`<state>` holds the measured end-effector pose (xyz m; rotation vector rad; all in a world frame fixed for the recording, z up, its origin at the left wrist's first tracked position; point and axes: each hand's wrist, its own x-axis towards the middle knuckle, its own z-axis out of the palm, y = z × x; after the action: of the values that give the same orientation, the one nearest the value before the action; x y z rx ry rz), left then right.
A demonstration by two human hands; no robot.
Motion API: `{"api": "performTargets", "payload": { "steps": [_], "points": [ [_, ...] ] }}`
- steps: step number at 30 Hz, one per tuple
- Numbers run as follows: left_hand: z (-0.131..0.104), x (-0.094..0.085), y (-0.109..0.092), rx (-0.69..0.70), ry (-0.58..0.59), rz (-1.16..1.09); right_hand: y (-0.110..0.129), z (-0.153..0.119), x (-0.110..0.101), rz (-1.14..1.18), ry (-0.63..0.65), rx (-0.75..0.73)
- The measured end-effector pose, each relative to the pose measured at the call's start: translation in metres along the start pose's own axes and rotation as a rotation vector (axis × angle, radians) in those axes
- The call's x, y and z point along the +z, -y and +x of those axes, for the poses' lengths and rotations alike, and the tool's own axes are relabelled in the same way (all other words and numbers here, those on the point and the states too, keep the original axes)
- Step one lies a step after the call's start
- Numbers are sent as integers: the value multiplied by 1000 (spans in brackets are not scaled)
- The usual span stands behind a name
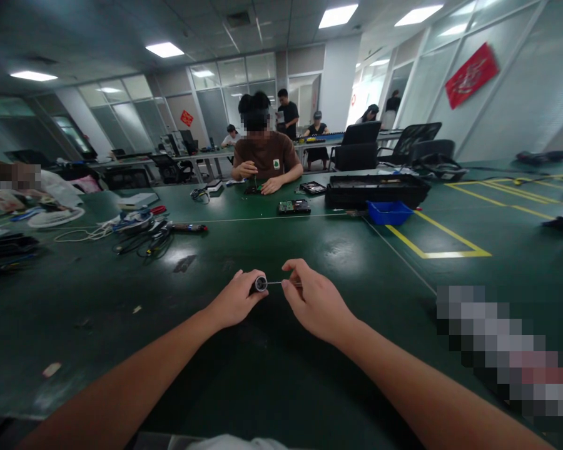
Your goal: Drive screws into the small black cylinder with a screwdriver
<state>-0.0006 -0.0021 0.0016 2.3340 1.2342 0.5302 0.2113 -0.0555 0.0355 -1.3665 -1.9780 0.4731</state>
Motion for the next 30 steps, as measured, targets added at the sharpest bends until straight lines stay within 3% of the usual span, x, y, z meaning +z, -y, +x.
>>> {"api": "performTargets", "payload": {
  "steps": [4, 10, 16, 21, 30],
  "points": [
    [1, 1, 1, -5, 10, 19, 0, 2, -2, -20, 33, 33],
    [1, 3, 2, -7, 17, 9, 2, -1, 1, 42, -17, -33],
    [1, 4, 4, 4, 3, -7, 3, 1, 1, 4, 1, 70],
    [1, 1, 3, -10, -17, -4, 0, 1, 1, 58, -31, 5],
    [0, 3, 3, 16, 1, 2, -2, 2, 3, 124, -50, 54]
  ]
}}
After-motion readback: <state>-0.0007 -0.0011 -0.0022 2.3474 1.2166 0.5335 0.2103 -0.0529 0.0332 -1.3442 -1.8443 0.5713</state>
